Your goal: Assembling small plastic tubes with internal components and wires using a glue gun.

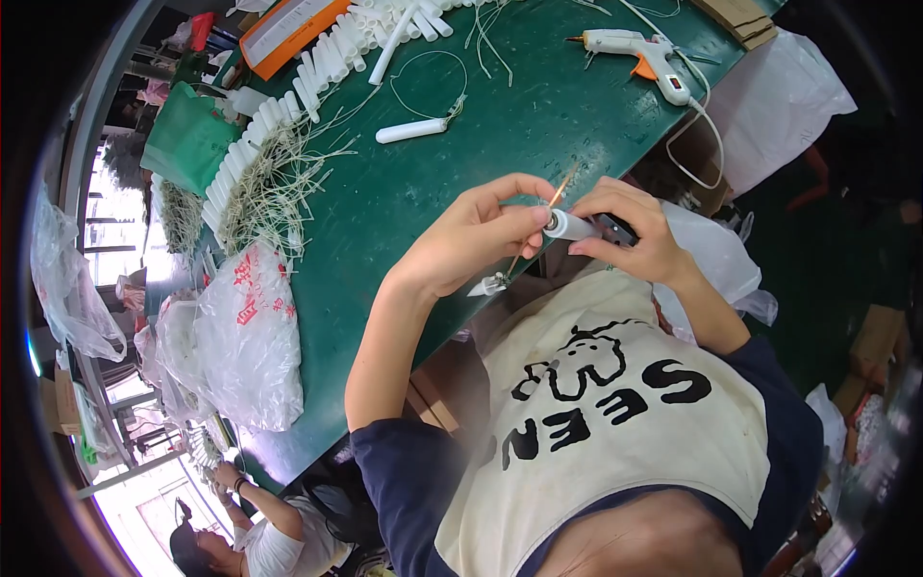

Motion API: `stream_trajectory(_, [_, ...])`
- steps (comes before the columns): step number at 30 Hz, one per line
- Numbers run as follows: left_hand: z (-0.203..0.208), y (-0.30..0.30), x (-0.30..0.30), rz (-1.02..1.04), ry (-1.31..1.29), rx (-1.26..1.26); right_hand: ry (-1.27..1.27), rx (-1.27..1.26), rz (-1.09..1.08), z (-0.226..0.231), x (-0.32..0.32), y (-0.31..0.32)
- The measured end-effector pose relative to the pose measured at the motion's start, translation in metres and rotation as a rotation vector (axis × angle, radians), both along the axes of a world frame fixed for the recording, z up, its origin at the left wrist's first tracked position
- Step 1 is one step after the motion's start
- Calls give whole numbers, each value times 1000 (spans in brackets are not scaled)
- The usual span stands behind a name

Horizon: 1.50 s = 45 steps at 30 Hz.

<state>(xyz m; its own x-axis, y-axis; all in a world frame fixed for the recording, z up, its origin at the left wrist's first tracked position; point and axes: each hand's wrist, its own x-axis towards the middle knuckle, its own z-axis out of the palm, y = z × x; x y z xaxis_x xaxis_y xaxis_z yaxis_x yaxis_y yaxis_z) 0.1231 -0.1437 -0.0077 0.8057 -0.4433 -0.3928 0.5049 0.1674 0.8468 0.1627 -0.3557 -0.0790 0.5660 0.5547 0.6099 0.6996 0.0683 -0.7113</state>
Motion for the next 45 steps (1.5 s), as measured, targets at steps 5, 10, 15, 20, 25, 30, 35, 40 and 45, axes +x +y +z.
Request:
stream_trajectory(5, [-3, 2, -1, -98, -15, 9, 37, 43, 3, 1, -1, 4])
stream_trajectory(10, [-6, 3, 0, -120, -32, 14, 25, 36, 14, -1, -1, 3])
stream_trajectory(15, [-7, 2, 0, -169, -11, -117, -4, 20, 39, -1, 1, 2])
stream_trajectory(20, [-9, -6, -1, -189, -73, -49, 86, -32, 42, -7, 0, -5])
stream_trajectory(25, [-17, -8, -6, -124, -60, -16, 385, 172, -151, -18, 3, -26])
stream_trajectory(30, [-17, -11, -9, -76, -63, 73, 602, 273, -137, -25, 16, -64])
stream_trajectory(35, [-15, -13, -11, -55, -75, 99, 594, 141, -141, -19, 15, -79])
stream_trajectory(40, [-13, -16, -14, -56, -120, 177, 587, -48, -214, -9, 17, -94])
stream_trajectory(45, [-10, -16, -15, -63, -140, 234, 663, -196, -201, 0, 16, -103])
